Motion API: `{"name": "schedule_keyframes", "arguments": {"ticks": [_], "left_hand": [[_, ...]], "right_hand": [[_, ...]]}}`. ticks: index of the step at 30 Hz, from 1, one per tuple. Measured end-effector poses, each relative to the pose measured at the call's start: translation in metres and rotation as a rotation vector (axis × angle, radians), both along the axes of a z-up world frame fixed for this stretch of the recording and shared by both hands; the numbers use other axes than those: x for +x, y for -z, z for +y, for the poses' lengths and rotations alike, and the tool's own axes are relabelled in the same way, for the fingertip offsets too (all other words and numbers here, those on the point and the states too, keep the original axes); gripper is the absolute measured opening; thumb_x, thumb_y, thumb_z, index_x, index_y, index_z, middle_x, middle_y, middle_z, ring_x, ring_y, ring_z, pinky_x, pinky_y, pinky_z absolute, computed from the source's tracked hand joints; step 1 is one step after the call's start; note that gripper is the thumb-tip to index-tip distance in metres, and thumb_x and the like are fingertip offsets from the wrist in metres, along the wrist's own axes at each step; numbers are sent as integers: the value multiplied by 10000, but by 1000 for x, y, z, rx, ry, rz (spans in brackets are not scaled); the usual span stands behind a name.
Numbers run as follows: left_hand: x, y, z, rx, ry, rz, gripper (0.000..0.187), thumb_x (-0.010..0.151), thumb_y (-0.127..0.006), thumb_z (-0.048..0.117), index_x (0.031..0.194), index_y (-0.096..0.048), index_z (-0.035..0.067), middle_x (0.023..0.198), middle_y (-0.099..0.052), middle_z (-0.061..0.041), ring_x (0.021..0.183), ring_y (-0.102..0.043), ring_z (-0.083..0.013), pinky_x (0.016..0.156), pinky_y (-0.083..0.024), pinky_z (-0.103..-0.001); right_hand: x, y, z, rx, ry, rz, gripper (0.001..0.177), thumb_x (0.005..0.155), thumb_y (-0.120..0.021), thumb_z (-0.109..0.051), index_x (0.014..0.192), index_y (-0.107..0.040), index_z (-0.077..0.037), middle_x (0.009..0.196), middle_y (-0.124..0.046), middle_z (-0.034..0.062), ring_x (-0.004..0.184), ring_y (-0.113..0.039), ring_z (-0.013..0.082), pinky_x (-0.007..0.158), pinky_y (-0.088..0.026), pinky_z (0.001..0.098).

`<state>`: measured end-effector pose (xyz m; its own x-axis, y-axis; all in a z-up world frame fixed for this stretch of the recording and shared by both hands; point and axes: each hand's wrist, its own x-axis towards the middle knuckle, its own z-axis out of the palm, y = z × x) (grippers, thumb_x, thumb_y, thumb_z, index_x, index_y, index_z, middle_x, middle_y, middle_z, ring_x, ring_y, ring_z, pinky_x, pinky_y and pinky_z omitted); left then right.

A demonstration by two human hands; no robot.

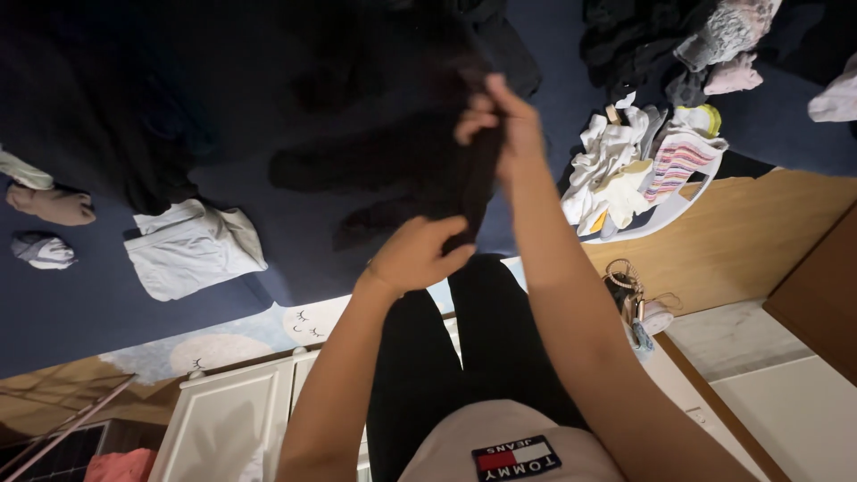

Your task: The recorder sorts and matches pairs of socks from a pile of laundry on a bed.

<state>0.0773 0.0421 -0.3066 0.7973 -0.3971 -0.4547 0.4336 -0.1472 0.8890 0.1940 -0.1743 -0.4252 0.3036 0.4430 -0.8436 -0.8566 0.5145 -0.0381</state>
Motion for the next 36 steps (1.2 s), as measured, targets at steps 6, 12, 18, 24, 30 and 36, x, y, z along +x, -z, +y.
{"name": "schedule_keyframes", "arguments": {"ticks": [6,12,18,24,30,36], "left_hand": [[-15,49,42,286,-289,28,334,871,-786,318,1093,-690,87,918,-690,-113,751,-697,-257,677,-564,-373],[81,155,82,897,-612,-281,672,850,-840,294,1385,-501,68,1374,-500,-211,1153,-595,-410,899,-552,-467],[106,224,169,974,-748,-290,155,1044,-643,164,1064,-616,12,1028,-675,-127,939,-661,-297,812,-554,-407],[70,84,234,300,-1040,-352,395,1146,-389,237,1008,-634,-40,856,-646,-86,741,-604,-176,655,-484,-299],[20,41,250,43,-1047,-330,387,1193,-363,257,1086,-620,-11,914,-625,-108,738,-554,-174,667,-417,-277],[-15,29,236,-256,-1116,-310,245,1200,-481,264,1131,-617,72,900,-616,-43,754,-576,-147,727,-461,-294]], "right_hand": [[-33,-23,-70,-164,185,-137,264,971,-680,-233,1175,-616,-78,876,-609,43,805,-550,185,818,-470,361],[-75,-38,-68,-163,103,-140,326,778,-607,-144,1083,-582,-32,884,-630,137,860,-588,287,892,-491,465],[-80,-47,-41,129,99,-211,231,913,-581,-162,1109,-585,-39,861,-621,148,855,-580,294,930,-484,477],[-69,-61,21,370,37,-293,243,1105,-503,-278,1017,-595,-72,847,-640,151,874,-597,289,970,-483,465],[-64,-115,117,634,-3,-367,399,1141,-416,-382,993,-605,-63,1092,-700,237,1068,-673,333,1131,-454,503],[-63,-101,128,381,-140,-476,258,1089,-560,-296,1102,-645,-53,1302,-657,182,1265,-620,300,1193,-417,480]]}}
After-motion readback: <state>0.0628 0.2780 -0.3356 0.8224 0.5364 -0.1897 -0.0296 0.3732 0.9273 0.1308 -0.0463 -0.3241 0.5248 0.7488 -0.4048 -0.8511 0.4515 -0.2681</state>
